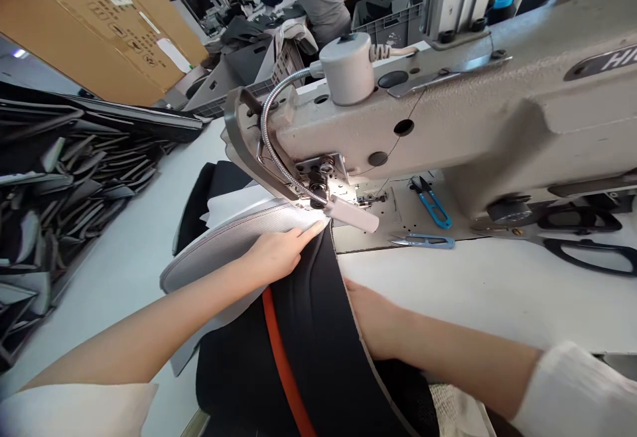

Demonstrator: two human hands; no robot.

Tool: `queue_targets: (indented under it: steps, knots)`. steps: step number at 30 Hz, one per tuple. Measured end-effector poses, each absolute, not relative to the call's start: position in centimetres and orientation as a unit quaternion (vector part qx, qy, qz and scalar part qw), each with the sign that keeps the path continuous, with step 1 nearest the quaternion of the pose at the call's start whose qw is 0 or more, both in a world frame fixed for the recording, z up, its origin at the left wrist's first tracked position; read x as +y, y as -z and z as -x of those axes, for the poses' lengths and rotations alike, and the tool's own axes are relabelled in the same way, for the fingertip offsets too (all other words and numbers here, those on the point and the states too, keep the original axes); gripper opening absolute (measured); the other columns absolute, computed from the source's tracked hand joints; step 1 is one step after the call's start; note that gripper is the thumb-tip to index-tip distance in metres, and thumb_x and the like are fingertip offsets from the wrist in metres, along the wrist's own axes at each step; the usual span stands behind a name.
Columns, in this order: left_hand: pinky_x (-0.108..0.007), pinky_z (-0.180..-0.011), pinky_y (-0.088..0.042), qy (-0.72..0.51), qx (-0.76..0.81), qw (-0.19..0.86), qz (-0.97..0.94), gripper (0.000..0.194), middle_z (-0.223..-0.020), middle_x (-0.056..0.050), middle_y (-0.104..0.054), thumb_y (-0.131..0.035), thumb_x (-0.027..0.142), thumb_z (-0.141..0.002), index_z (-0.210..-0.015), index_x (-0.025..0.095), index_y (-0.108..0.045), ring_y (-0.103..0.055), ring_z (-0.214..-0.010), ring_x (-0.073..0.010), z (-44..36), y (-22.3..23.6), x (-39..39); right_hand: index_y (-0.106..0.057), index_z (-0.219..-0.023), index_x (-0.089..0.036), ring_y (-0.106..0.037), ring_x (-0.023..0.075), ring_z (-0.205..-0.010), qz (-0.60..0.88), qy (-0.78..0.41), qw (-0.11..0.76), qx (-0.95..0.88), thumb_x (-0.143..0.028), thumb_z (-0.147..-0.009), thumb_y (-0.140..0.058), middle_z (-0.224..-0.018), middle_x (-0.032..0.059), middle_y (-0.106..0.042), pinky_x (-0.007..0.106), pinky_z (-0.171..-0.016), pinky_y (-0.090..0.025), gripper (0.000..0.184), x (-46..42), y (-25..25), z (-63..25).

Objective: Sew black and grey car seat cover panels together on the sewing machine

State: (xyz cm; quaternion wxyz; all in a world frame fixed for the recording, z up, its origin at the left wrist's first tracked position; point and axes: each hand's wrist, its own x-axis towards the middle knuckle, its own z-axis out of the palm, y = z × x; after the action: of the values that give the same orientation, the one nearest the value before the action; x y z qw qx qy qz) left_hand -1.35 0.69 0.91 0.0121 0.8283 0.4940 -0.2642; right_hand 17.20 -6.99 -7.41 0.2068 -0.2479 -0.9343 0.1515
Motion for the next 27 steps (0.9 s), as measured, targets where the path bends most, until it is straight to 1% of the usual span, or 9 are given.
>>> queue_targets:
  steps: [3,6,8,12,14,18,22,24,27]
  knots:
    - [-0.033,-0.06,-0.045,0.287,0.494,0.029,-0.82,0.08,-0.087,-0.006,-0.064,-0.034,0.005,-0.077,-0.146,0.027,0.0,-0.062,-0.07,-0.0253,1.5,-0.8,0.8,-0.055,-0.115,-0.015,-0.039,0.0271,-0.125,0.251,-0.134,0.223,-0.932,-0.025,-0.083,-0.058,-0.117,0.0138,-0.055,0.05,-0.107,-0.029,0.034,-4.5,6.3,-21.0]
    - [-0.035,-0.064,-0.045,0.285,0.481,0.047,-0.828,0.075,-0.087,-0.007,-0.065,-0.033,0.008,-0.081,-0.146,0.026,-0.001,-0.062,-0.07,-0.0256,1.9,-0.8,1.2,-0.049,-0.125,-0.02,-0.033,0.0295,-0.13,0.186,-0.097,0.221,-0.952,-0.025,-0.083,-0.058,-0.127,0.0143,-0.05,0.054,-0.107,-0.025,0.044,-2.1,5.6,-21.6]
    - [-0.033,-0.063,-0.045,0.284,0.469,0.06,-0.834,0.072,-0.086,-0.007,-0.065,-0.033,0.013,-0.083,-0.146,0.025,-0.001,-0.062,-0.069,-0.0244,2.1,-0.9,1.6,-0.045,-0.131,-0.022,-0.035,0.0287,-0.129,0.113,-0.079,0.201,-0.97,-0.019,-0.084,-0.053,-0.132,0.0145,-0.047,0.052,-0.106,-0.029,0.047,-1.2,5.8,-20.3]
    - [-0.027,-0.055,-0.041,0.303,0.456,0.108,-0.83,0.072,-0.078,-0.004,-0.065,-0.032,0.014,-0.083,-0.146,0.024,0.0,-0.059,-0.062,-0.0212,2.0,-1.9,2.2,-0.054,-0.121,-0.01,-0.05,0.0257,-0.117,0.075,-0.026,0.218,-0.973,-0.007,-0.088,-0.04,-0.122,0.019,-0.056,0.044,-0.1,-0.04,0.036,-0.8,6.6,-18.3]
    - [-0.026,-0.051,-0.038,0.306,0.462,0.139,-0.821,0.07,-0.074,-0.003,-0.064,-0.031,0.016,-0.083,-0.146,0.025,-0.001,-0.057,-0.058,-0.0198,1.5,-2.4,2.3,-0.056,-0.117,-0.006,-0.054,0.0251,-0.113,0.073,-0.012,0.227,-0.971,-0.004,-0.088,-0.038,-0.119,0.0199,-0.058,0.041,-0.097,-0.044,0.034,-0.9,6.8,-19.0]
    - [-0.024,-0.048,-0.035,0.301,0.488,0.17,-0.802,0.067,-0.082,-0.006,-0.066,-0.032,0.017,-0.082,-0.146,0.021,-0.009,-0.059,-0.059,-0.0179,-0.1,-3.2,2.1,-0.054,-0.121,-0.009,-0.048,0.0239,-0.12,0.085,-0.04,0.201,-0.975,0.0,-0.088,-0.035,-0.125,0.0166,-0.056,0.039,-0.098,-0.044,0.039,-0.7,6.6,-21.8]
    - [-0.024,-0.051,-0.038,0.291,0.494,0.173,-0.801,0.059,-0.088,-0.01,-0.067,-0.034,0.016,-0.082,-0.14,0.012,-0.026,-0.062,-0.069,-0.02,-1.7,-3.0,2.3,-0.049,-0.128,-0.012,-0.037,0.0231,-0.129,0.136,-0.083,0.163,-0.974,0.002,-0.086,-0.036,-0.134,0.0154,-0.048,0.038,-0.1,-0.043,0.046,-0.5,6.6,-21.9]
    - [-0.026,-0.054,-0.04,0.28,0.503,0.171,-0.8,0.052,-0.088,-0.012,-0.067,-0.034,0.016,-0.083,-0.134,0.01,-0.034,-0.063,-0.073,-0.0223,-2.3,-2.6,2.6,-0.048,-0.129,-0.013,-0.035,0.0232,-0.13,0.151,-0.091,0.159,-0.971,0.001,-0.086,-0.037,-0.136,0.0165,-0.045,0.041,-0.102,-0.04,0.046,-0.4,6.6,-20.9]
    - [-0.028,-0.058,-0.043,0.27,0.523,0.156,-0.793,0.049,-0.088,-0.012,-0.067,-0.035,0.014,-0.082,-0.131,0.009,-0.038,-0.064,-0.077,-0.0244,-2.8,-1.8,2.8,-0.045,-0.132,-0.014,-0.03,0.0258,-0.133,0.15,-0.099,0.162,-0.97,-0.005,-0.089,-0.037,-0.139,0.0172,-0.04,0.049,-0.106,-0.031,0.044,0.1,6.4,-19.9]
